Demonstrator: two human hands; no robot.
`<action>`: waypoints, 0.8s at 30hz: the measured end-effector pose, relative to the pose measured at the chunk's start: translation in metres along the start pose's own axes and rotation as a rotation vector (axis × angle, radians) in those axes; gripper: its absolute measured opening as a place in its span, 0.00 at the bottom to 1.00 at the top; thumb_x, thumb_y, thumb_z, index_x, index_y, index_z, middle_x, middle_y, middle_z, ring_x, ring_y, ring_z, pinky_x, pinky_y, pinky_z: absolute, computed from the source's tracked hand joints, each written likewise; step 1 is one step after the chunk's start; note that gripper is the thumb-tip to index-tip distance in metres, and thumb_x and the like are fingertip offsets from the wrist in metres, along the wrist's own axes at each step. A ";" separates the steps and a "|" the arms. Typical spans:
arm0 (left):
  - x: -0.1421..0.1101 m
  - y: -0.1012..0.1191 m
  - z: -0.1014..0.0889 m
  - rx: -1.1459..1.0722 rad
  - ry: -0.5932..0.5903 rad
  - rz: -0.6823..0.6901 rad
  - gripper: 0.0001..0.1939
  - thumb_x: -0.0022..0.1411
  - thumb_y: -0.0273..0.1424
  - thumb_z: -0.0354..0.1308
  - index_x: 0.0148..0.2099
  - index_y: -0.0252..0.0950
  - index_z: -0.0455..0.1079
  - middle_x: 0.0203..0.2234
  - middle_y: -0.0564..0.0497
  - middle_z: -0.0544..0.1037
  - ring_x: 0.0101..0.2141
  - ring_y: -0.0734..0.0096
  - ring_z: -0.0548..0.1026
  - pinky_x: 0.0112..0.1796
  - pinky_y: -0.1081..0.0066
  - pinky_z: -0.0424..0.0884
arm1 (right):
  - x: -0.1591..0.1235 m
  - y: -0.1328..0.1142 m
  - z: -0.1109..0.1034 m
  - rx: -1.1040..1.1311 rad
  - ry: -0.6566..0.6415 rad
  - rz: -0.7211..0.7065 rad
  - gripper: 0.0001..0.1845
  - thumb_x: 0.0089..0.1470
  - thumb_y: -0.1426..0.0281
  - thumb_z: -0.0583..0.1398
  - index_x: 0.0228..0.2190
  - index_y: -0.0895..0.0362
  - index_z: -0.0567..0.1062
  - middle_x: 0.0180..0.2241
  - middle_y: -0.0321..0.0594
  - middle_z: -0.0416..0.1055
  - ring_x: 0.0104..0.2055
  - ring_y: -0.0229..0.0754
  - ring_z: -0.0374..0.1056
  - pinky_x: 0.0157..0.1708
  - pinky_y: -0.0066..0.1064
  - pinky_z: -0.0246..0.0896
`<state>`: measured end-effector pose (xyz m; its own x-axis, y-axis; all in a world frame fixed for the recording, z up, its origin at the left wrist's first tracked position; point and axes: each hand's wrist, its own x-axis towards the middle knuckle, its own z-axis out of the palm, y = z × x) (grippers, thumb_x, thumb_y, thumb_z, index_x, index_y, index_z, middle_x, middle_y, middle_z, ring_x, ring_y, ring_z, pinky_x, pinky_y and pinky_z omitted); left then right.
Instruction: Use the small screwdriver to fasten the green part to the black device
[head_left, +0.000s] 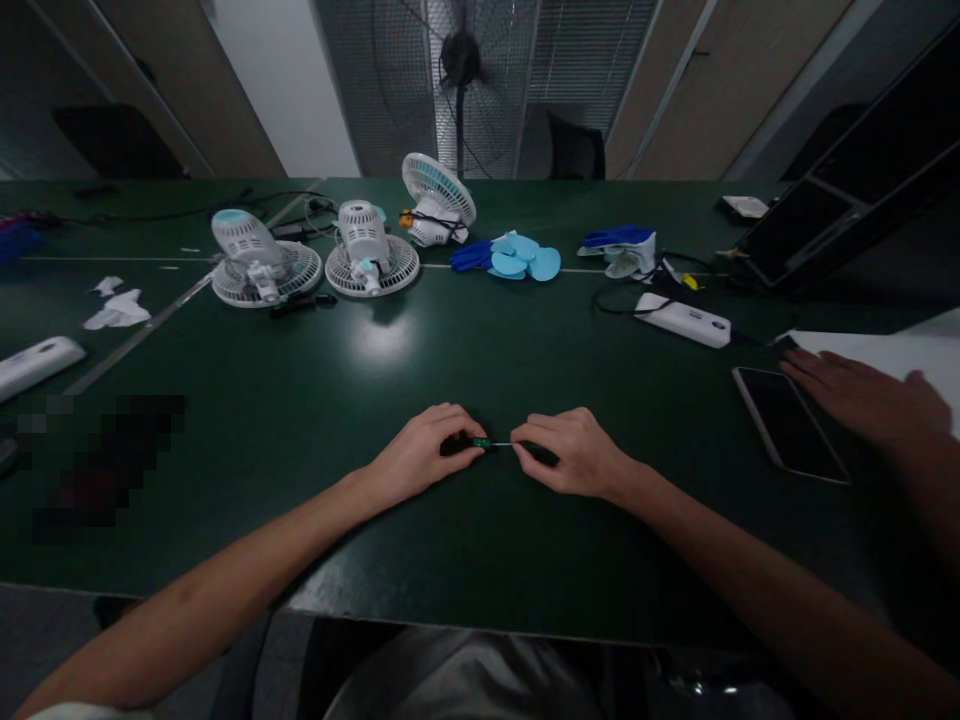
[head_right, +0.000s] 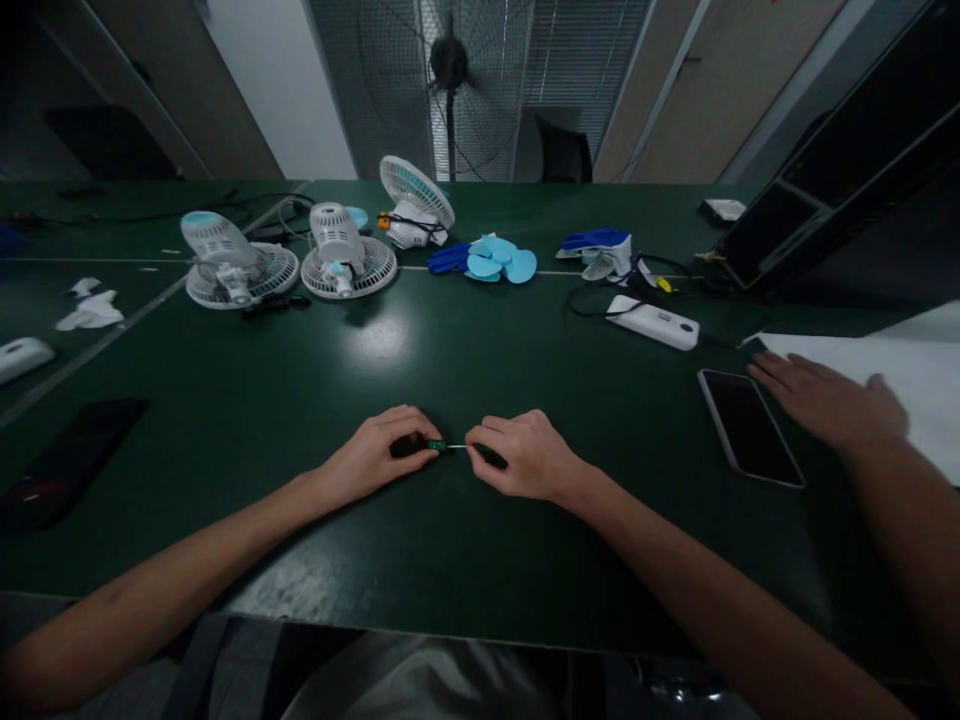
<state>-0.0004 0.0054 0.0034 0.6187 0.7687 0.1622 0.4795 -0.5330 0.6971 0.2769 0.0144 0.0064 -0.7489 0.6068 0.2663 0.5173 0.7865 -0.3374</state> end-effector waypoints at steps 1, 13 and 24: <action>0.000 0.000 0.000 0.000 0.001 -0.001 0.07 0.69 0.33 0.61 0.48 0.39 0.74 0.41 0.50 0.76 0.40 0.66 0.72 0.44 0.65 0.69 | 0.000 0.000 0.001 -0.020 0.006 -0.012 0.09 0.64 0.69 0.59 0.41 0.57 0.78 0.32 0.36 0.75 0.27 0.35 0.66 0.27 0.29 0.53; 0.001 -0.001 -0.001 0.022 -0.011 -0.009 0.09 0.69 0.34 0.61 0.50 0.39 0.75 0.42 0.49 0.77 0.42 0.65 0.73 0.44 0.64 0.71 | 0.004 -0.003 0.000 0.099 0.194 0.024 0.10 0.67 0.68 0.57 0.44 0.57 0.78 0.36 0.40 0.78 0.31 0.37 0.71 0.29 0.29 0.61; -0.001 0.005 -0.013 0.033 0.077 -0.004 0.10 0.70 0.36 0.59 0.50 0.39 0.75 0.43 0.48 0.78 0.44 0.64 0.74 0.47 0.63 0.72 | -0.001 0.009 0.000 0.082 0.119 0.049 0.11 0.67 0.67 0.57 0.45 0.57 0.78 0.38 0.40 0.78 0.31 0.36 0.70 0.29 0.28 0.61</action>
<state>-0.0063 0.0064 0.0159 0.5677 0.7951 0.2132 0.5031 -0.5401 0.6746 0.2827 0.0212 0.0033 -0.6666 0.6577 0.3509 0.5132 0.7463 -0.4240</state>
